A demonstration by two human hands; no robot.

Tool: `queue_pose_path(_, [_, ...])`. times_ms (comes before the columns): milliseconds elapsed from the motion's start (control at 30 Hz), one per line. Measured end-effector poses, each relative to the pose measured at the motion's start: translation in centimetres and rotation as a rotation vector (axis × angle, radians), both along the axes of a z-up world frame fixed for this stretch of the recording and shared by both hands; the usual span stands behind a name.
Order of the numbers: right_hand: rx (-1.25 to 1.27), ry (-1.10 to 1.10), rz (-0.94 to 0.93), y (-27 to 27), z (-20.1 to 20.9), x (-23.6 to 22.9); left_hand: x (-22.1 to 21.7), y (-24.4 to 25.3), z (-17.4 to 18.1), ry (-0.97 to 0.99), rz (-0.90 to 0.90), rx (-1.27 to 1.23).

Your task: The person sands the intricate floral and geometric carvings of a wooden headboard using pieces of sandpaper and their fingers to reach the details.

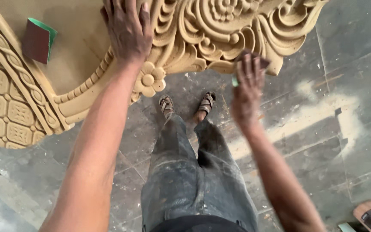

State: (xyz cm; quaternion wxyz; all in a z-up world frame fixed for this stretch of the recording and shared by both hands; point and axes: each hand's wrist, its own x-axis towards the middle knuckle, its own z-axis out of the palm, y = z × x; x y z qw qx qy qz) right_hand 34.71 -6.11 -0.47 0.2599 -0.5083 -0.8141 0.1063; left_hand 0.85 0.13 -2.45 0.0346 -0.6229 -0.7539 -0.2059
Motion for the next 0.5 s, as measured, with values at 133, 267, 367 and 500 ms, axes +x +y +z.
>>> queue_pose_path(133, [-0.393, 0.002, 0.194, -3.2, 1.8, -1.9, -0.4, 0.2, -1.4, -0.182, 0.054, -0.243])
queue_pose_path(267, [-0.247, 0.189, 0.085, -1.1, 2.5, 1.7, -0.8, 0.1, -2.6, -0.027, 0.016, -0.047])
queue_pose_path(367, [-0.112, 0.222, 0.005, 0.1, 3.1, 6.1, -0.9, 0.2, -2.8, -0.039, 0.017, -0.056])
queue_pose_path(500, [-0.06, 0.073, -0.06, 2.3, 0.8, 5.5, -0.8, 0.1, -2.6, -0.127, 0.061, -0.182])
